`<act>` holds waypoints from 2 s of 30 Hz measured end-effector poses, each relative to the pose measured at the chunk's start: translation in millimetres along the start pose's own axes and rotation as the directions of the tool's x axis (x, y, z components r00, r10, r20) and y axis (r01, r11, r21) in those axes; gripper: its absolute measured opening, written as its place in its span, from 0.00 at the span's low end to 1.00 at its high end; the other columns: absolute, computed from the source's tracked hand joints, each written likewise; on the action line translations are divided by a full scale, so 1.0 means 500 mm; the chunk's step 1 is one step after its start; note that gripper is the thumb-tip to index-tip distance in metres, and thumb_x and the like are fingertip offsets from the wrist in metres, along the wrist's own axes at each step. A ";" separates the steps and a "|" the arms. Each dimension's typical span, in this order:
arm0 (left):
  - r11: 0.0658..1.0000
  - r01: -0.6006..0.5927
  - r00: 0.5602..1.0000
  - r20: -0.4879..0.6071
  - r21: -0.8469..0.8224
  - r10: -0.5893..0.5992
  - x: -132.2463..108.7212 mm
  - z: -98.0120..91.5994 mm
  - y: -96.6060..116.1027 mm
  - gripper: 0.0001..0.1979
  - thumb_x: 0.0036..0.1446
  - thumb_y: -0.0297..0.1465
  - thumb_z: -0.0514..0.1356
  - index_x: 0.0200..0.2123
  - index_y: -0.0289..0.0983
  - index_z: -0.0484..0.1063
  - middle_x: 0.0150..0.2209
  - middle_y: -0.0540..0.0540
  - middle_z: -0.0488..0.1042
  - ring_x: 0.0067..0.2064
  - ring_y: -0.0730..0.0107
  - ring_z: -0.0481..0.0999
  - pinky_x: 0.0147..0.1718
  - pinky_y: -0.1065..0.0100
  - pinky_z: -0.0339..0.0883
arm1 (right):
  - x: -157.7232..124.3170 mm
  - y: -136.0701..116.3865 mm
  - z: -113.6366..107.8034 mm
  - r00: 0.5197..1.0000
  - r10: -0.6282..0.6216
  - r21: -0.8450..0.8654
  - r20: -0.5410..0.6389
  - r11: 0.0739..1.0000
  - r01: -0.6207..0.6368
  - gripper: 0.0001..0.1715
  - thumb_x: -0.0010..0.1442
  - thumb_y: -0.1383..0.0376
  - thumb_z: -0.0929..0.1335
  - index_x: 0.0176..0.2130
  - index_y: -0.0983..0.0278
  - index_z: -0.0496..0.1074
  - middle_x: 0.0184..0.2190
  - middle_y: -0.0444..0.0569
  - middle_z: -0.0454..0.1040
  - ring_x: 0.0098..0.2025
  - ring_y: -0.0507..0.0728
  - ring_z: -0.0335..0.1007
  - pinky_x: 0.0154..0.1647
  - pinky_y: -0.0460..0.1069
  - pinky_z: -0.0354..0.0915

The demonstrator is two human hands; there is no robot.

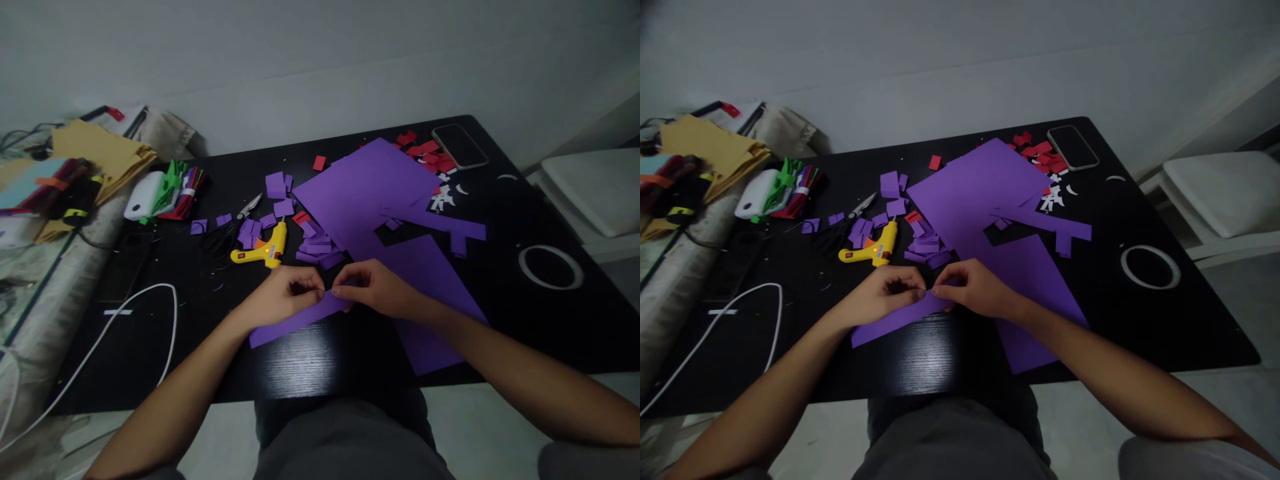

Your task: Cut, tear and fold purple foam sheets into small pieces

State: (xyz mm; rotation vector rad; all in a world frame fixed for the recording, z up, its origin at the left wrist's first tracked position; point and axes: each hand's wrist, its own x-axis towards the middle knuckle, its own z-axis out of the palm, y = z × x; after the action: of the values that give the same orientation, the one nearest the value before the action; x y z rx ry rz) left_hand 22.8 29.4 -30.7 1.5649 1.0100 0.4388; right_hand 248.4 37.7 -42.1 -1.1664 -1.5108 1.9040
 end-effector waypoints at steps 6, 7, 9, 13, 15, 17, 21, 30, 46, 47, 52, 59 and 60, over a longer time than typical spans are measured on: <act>1.000 -0.010 1.000 -0.006 0.012 0.010 0.002 -0.004 -0.002 0.04 0.59 0.28 0.60 0.32 0.35 0.75 0.28 0.53 0.72 0.30 0.75 0.68 0.30 0.73 0.60 | 0.001 -0.012 -0.017 0.997 -0.022 -0.058 -0.068 0.998 0.018 0.10 0.52 0.59 0.76 0.31 0.64 0.80 0.24 0.43 0.76 0.27 0.53 0.72 0.31 0.49 0.69; 1.000 -0.011 1.000 -0.015 0.016 0.011 0.002 -0.009 -0.002 0.04 0.59 0.29 0.60 0.32 0.35 0.74 0.27 0.53 0.71 0.30 0.75 0.67 0.30 0.73 0.60 | 0.003 -0.014 -0.025 0.995 -0.029 -0.063 -0.100 0.998 0.022 0.10 0.51 0.59 0.76 0.31 0.64 0.80 0.24 0.44 0.76 0.28 0.54 0.72 0.32 0.50 0.69; 1.000 -0.012 0.999 -0.039 0.018 0.012 0.003 -0.023 -0.001 0.05 0.58 0.30 0.61 0.31 0.34 0.74 0.27 0.53 0.70 0.29 0.75 0.66 0.30 0.73 0.59 | 0.008 -0.018 -0.046 0.984 -0.046 -0.055 -0.171 0.998 0.037 0.10 0.51 0.59 0.76 0.30 0.63 0.80 0.25 0.44 0.77 0.29 0.55 0.72 0.34 0.51 0.68; 1.000 -0.019 0.993 -0.120 0.002 0.019 0.006 -0.052 -0.004 0.06 0.56 0.31 0.62 0.28 0.35 0.74 0.24 0.53 0.68 0.27 0.75 0.64 0.27 0.73 0.57 | 0.020 -0.020 -0.093 0.938 -0.075 -0.021 -0.340 0.997 0.072 0.07 0.49 0.60 0.76 0.27 0.61 0.81 0.26 0.44 0.76 0.32 0.55 0.69 0.36 0.51 0.65; 0.999 -0.034 0.986 -0.165 0.012 0.036 0.006 -0.065 -0.008 0.06 0.54 0.31 0.63 0.28 0.35 0.74 0.24 0.53 0.68 0.27 0.75 0.65 0.26 0.73 0.57 | 0.025 -0.020 -0.112 0.912 -0.076 0.017 -0.402 0.996 0.090 0.06 0.47 0.60 0.76 0.26 0.61 0.80 0.26 0.44 0.74 0.31 0.55 0.68 0.36 0.51 0.64; 0.999 -0.033 0.980 -0.195 0.015 0.035 0.006 -0.078 -0.010 0.05 0.52 0.31 0.63 0.27 0.35 0.74 0.25 0.52 0.70 0.27 0.75 0.67 0.26 0.73 0.60 | 0.029 -0.020 -0.123 0.900 -0.064 0.061 -0.432 0.993 0.100 0.06 0.46 0.61 0.76 0.25 0.61 0.79 0.26 0.44 0.73 0.31 0.54 0.66 0.35 0.51 0.63; 0.998 -0.014 0.970 -0.243 -0.058 0.000 0.000 -0.097 -0.005 0.04 0.48 0.30 0.62 0.26 0.36 0.73 0.22 0.53 0.71 0.22 0.75 0.68 0.25 0.73 0.63 | 0.035 -0.019 -0.130 0.894 -0.020 0.155 -0.448 0.983 0.100 0.06 0.44 0.62 0.76 0.25 0.61 0.77 0.27 0.45 0.72 0.31 0.55 0.65 0.32 0.52 0.64; 0.977 -0.150 0.881 -0.468 -0.150 0.063 -0.010 -0.095 0.003 0.06 0.48 0.30 0.63 0.22 0.35 0.74 0.18 0.52 0.69 0.20 0.76 0.64 0.22 0.73 0.59 | 0.037 -0.009 -0.123 0.898 -0.043 0.290 -0.438 0.939 0.186 0.08 0.45 0.61 0.77 0.26 0.61 0.78 0.32 0.46 0.71 0.35 0.56 0.66 0.27 0.50 0.69; 0.851 -0.306 0.851 -0.524 -0.427 0.044 0.003 -0.081 -0.009 0.08 0.49 0.32 0.61 0.20 0.36 0.70 0.18 0.50 0.66 0.19 0.75 0.64 0.21 0.69 0.57 | 0.024 -0.006 -0.096 0.998 -0.012 0.173 -0.067 0.985 0.024 0.17 0.46 0.62 0.81 0.36 0.64 0.79 0.26 0.42 0.77 0.27 0.51 0.73 0.31 0.47 0.70; 0.852 -0.295 0.862 -0.505 -0.432 0.042 0.004 -0.081 -0.010 0.09 0.49 0.32 0.61 0.20 0.36 0.70 0.17 0.50 0.66 0.19 0.74 0.64 0.21 0.68 0.56 | 0.022 -0.007 -0.093 1.000 -0.014 0.149 -0.014 0.989 0.016 0.18 0.47 0.62 0.81 0.37 0.64 0.78 0.26 0.42 0.78 0.27 0.52 0.74 0.31 0.47 0.70; 0.853 -0.248 0.883 -0.469 -0.460 0.004 0.006 -0.075 -0.013 0.08 0.47 0.32 0.62 0.20 0.36 0.70 0.17 0.51 0.65 0.19 0.74 0.63 0.21 0.68 0.54 | 0.007 -0.017 -0.076 0.992 0.027 0.119 0.126 0.992 -0.042 0.20 0.52 0.58 0.79 0.40 0.64 0.76 0.27 0.45 0.81 0.28 0.55 0.79 0.33 0.49 0.73; 0.850 -0.268 0.875 -0.485 -0.453 0.018 0.003 -0.075 -0.011 0.09 0.48 0.32 0.63 0.20 0.36 0.71 0.17 0.50 0.66 0.19 0.74 0.64 0.21 0.69 0.55 | 0.003 -0.022 -0.074 0.993 0.030 0.087 0.118 0.995 -0.040 0.15 0.54 0.57 0.77 0.36 0.65 0.78 0.29 0.45 0.80 0.26 0.53 0.77 0.31 0.48 0.73; 0.846 -0.271 0.874 -0.486 -0.460 0.015 0.003 -0.075 -0.011 0.09 0.49 0.33 0.63 0.21 0.36 0.71 0.17 0.50 0.66 0.19 0.75 0.64 0.21 0.69 0.55 | 0.004 -0.022 -0.074 0.994 0.025 0.084 0.104 0.996 -0.034 0.15 0.54 0.57 0.77 0.35 0.65 0.78 0.28 0.45 0.80 0.26 0.53 0.77 0.32 0.48 0.72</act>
State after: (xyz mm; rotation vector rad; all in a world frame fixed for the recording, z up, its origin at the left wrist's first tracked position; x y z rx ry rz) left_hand -6.3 53.2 -26.3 1.0597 1.0165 1.1460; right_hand 275.8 63.5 -34.3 -1.0735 -1.4555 2.0558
